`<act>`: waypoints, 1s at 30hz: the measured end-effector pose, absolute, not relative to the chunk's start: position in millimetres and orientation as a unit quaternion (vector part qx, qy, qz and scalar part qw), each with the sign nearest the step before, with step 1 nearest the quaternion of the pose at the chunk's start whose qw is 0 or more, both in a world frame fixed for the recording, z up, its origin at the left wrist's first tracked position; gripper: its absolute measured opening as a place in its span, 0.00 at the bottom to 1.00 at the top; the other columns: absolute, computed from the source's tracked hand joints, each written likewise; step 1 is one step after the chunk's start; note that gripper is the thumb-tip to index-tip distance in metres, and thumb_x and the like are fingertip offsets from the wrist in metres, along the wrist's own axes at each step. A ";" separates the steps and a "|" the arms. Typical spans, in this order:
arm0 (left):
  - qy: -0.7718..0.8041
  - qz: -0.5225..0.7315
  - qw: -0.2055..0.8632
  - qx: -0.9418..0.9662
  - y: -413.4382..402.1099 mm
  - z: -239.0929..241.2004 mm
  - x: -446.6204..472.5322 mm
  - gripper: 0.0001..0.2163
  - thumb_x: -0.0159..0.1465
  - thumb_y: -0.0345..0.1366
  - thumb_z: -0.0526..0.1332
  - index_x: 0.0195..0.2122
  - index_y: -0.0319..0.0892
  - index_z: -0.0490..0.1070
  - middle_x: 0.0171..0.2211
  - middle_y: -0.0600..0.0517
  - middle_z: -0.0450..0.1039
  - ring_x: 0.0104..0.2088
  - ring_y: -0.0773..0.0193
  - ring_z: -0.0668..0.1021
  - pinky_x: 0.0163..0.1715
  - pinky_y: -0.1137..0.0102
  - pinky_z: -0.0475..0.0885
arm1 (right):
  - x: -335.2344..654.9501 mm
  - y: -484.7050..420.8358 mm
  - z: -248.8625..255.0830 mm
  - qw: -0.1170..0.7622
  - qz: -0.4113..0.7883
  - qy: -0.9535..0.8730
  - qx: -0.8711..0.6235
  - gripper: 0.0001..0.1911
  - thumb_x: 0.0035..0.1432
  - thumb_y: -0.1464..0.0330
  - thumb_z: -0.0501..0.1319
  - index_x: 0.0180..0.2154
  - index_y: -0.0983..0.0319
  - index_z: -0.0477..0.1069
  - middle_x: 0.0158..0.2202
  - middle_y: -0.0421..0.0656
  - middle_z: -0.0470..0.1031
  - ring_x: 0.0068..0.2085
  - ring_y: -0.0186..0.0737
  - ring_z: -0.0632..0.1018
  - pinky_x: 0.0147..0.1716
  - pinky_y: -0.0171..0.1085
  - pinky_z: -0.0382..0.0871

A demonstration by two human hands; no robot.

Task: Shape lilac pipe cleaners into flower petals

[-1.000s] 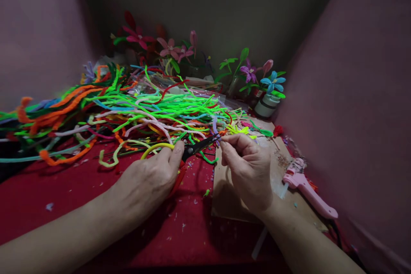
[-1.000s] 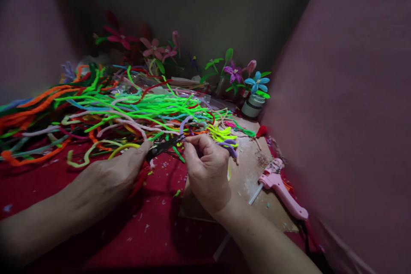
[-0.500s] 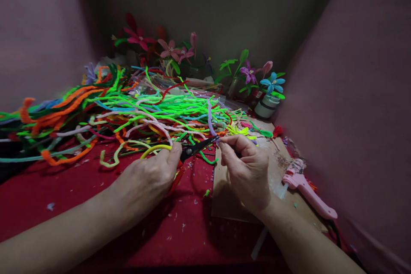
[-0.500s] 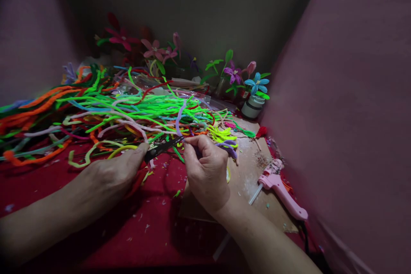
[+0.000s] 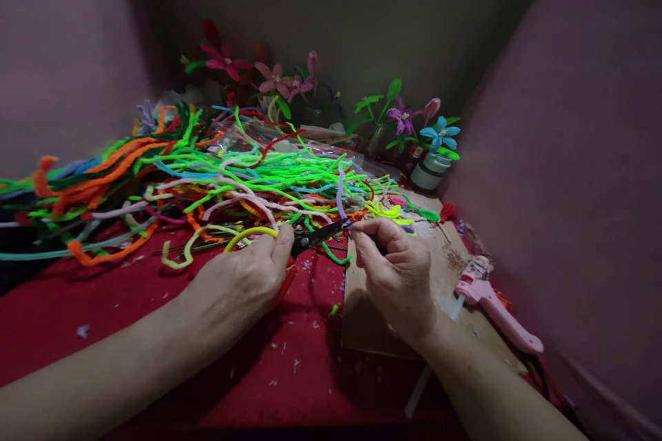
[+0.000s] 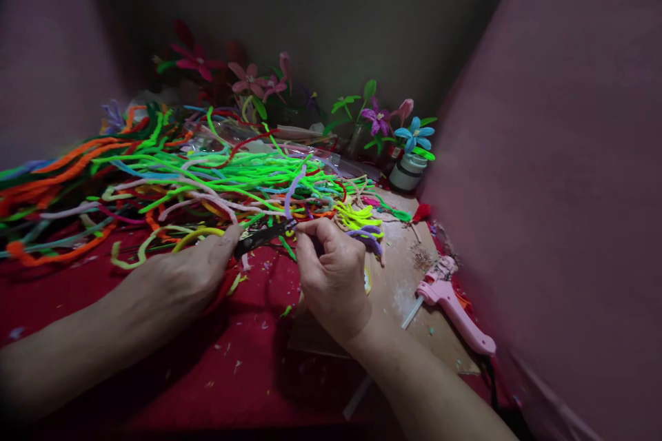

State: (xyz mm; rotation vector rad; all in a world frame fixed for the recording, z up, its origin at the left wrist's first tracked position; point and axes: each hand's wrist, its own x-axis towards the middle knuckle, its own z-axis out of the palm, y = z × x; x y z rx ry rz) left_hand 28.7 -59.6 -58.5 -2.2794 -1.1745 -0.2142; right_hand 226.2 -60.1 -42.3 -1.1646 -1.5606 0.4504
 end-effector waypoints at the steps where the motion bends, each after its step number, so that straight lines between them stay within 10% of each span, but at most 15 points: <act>1: -0.441 -0.073 0.284 -0.848 -59.5 -58.0 28.1 0.21 0.57 0.19 0.47 0.53 0.25 0.62 0.26 0.46 0.70 0.23 0.61 0.74 0.17 0.71 0.68 | 226.2 -60.0 -41.9 0.543 0.190 -0.655 -0.489 0.05 0.56 0.71 0.57 0.30 0.62 0.70 0.21 0.37 0.67 0.22 0.30 0.68 0.22 0.32 0.61; 21: -0.523 -0.141 0.016 -0.840 -52.8 -47.2 13.4 0.18 0.58 0.24 0.47 0.51 0.34 0.59 0.23 0.52 0.69 0.18 0.63 0.73 0.17 0.72 0.62 | 223.0 -60.6 -34.1 0.549 0.201 -0.647 -0.490 0.06 0.55 0.71 0.57 0.28 0.63 0.71 0.18 0.36 0.65 0.20 0.29 0.64 0.20 0.31 0.58; 30: -0.449 -0.418 -0.563 -0.554 -54.5 -8.1 53.1 0.13 0.53 0.35 0.63 0.38 0.40 0.65 0.23 0.57 0.69 0.19 0.71 0.71 0.19 0.76 0.66 | 220.2 -67.0 -44.4 0.539 0.150 -0.705 -0.436 0.05 0.56 0.72 0.58 0.33 0.61 0.72 0.27 0.41 0.74 0.28 0.34 0.73 0.30 0.35 0.67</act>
